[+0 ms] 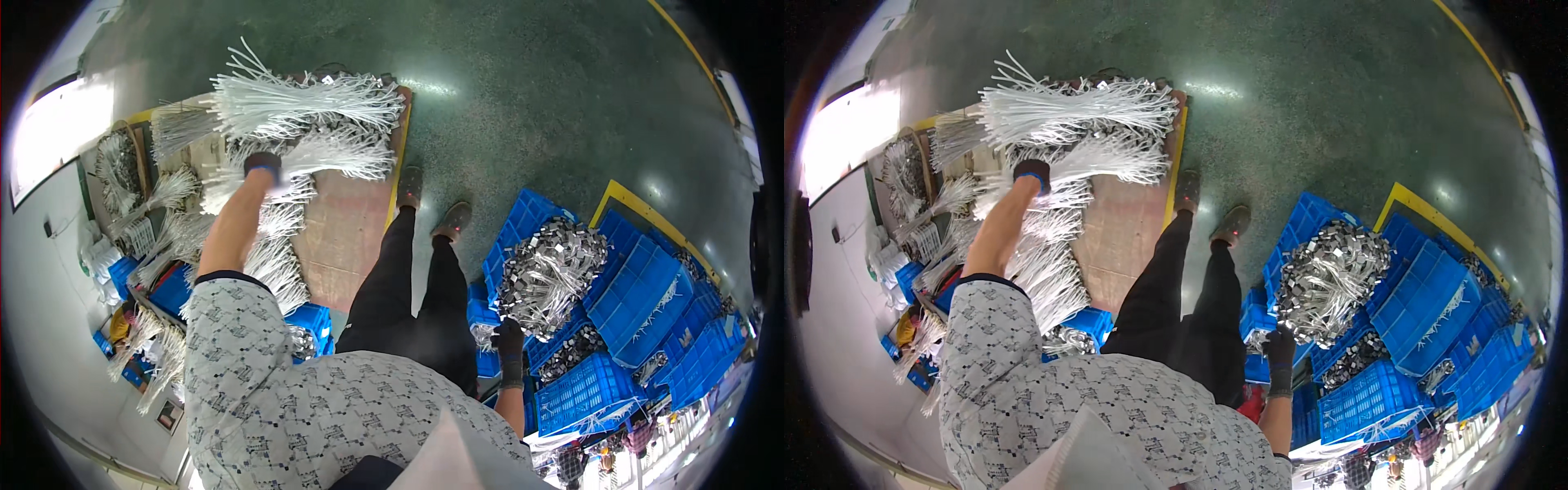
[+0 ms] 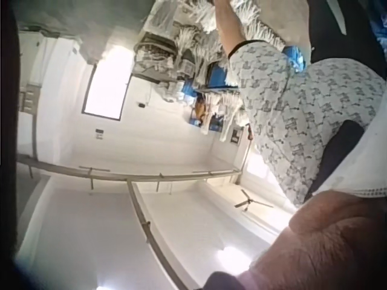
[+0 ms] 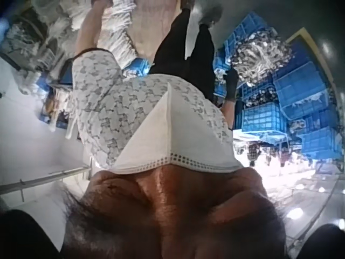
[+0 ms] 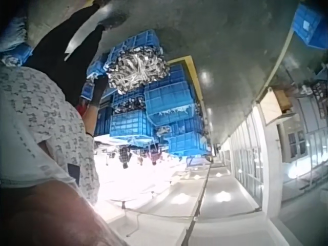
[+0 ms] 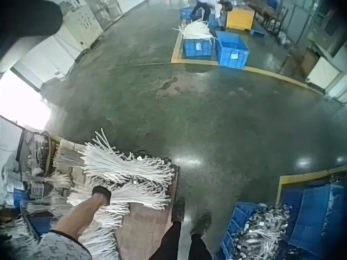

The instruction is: Bundling and securing groups of white cables using plastic cable ties on an assembly table.

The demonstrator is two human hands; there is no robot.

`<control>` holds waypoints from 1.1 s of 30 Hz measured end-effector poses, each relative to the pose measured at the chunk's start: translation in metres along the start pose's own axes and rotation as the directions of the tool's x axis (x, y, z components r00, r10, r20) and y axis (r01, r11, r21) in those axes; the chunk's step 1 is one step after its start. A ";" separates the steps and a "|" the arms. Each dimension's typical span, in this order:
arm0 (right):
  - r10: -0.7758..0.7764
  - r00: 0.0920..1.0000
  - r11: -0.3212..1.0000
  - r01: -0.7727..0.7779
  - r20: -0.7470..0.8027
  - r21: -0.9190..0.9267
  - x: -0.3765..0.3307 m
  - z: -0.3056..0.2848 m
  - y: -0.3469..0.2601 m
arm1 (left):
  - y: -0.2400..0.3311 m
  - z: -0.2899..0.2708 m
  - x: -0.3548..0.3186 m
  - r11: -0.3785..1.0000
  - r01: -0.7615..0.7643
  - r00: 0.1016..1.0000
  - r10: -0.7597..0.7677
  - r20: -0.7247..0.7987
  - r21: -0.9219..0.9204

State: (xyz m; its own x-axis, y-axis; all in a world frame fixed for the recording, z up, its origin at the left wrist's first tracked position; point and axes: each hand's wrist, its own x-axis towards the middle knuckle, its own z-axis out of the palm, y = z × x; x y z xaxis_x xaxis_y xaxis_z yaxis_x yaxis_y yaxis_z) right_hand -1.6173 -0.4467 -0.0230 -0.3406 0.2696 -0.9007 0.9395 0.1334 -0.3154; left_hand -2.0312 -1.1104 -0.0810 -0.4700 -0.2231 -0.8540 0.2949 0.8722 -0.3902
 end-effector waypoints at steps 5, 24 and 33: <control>0.056 0.998 0.988 -0.054 -0.015 0.146 -0.001 0.004 0.024 | 0.005 0.000 0.015 0.999 -0.016 0.994 0.011 0.111 0.044; -0.536 0.766 0.620 0.072 -0.355 -0.781 -0.034 -0.008 0.130 | 0.391 -0.005 -0.104 0.411 -0.846 0.523 0.524 -0.672 -0.338; 0.174 0.859 0.942 -0.287 -0.481 -0.172 -0.104 0.336 0.303 | 0.455 -0.172 -0.189 0.631 -0.726 0.674 0.571 -0.469 -0.274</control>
State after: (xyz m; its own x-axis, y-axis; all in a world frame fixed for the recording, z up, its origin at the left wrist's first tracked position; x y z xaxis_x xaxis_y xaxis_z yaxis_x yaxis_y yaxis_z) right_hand -1.2853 -0.7551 -0.1253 -0.1463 0.7139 -0.6848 0.9771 0.2122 0.0125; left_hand -1.9515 -0.5962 -0.0380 -0.5390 0.5517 -0.6365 0.2988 0.8318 0.4679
